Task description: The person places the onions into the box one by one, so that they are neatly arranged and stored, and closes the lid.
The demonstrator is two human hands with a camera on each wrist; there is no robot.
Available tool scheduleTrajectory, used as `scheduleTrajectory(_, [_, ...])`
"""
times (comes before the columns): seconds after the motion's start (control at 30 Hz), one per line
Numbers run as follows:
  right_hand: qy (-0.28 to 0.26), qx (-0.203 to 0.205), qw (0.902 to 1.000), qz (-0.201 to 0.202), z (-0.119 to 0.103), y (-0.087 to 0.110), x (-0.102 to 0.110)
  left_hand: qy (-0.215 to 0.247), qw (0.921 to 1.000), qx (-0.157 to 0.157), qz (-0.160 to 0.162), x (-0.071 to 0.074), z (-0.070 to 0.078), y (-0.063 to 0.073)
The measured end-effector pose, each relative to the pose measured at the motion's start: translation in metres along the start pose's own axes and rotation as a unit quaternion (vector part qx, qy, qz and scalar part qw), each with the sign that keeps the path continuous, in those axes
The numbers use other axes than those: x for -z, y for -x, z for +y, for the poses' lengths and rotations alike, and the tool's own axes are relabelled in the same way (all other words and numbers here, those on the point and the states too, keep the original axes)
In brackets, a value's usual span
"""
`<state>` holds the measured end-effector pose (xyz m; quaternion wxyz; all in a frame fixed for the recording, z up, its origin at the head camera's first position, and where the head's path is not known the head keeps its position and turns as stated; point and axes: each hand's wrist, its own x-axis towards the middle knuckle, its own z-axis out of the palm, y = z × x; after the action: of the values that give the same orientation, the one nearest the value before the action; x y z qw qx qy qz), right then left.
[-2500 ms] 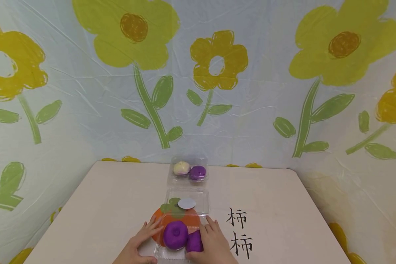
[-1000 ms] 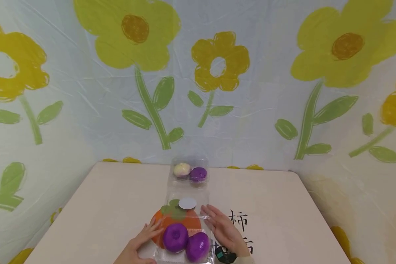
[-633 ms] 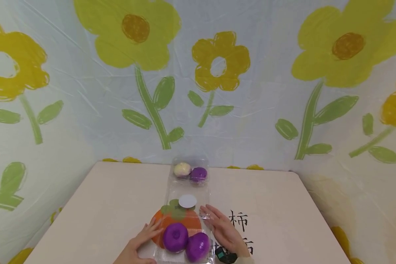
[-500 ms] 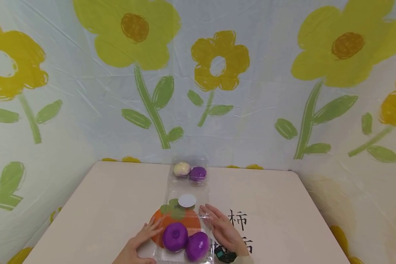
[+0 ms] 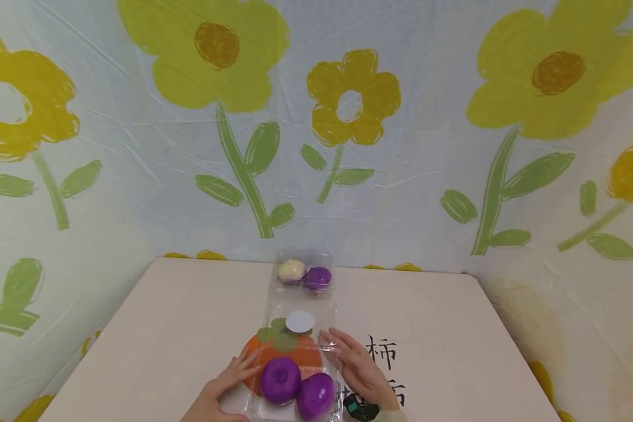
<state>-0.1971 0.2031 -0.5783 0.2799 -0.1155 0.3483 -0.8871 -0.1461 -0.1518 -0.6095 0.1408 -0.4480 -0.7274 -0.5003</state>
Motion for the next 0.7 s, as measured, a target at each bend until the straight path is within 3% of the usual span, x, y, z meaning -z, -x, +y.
scheduleTrajectory(0.2, [0.015, 0.012, 0.9995, -0.025, 0.002, 0.001, 0.002, -0.009, 0.9997, -0.023, 0.002, 0.000, -0.003, -0.001])
scheduleTrajectory(0.37, [0.067, 0.008, 0.9977, -0.003, -0.003, -0.001, 0.000, -0.016, 0.9991, -0.037, 0.010, -0.001, -0.002, -0.002])
scheduleTrajectory(0.53, [0.098, -0.007, 0.9951, -0.011, -0.014, -0.003, 0.000, -0.017, 0.9994, -0.024, 0.020, -0.001, 0.002, -0.006])
scheduleTrajectory(0.7, [0.111, -0.027, 0.9930, -0.028, -0.026, -0.006, 0.002, -0.019, 0.9995, 0.010, 0.025, 0.000, 0.007, -0.008])
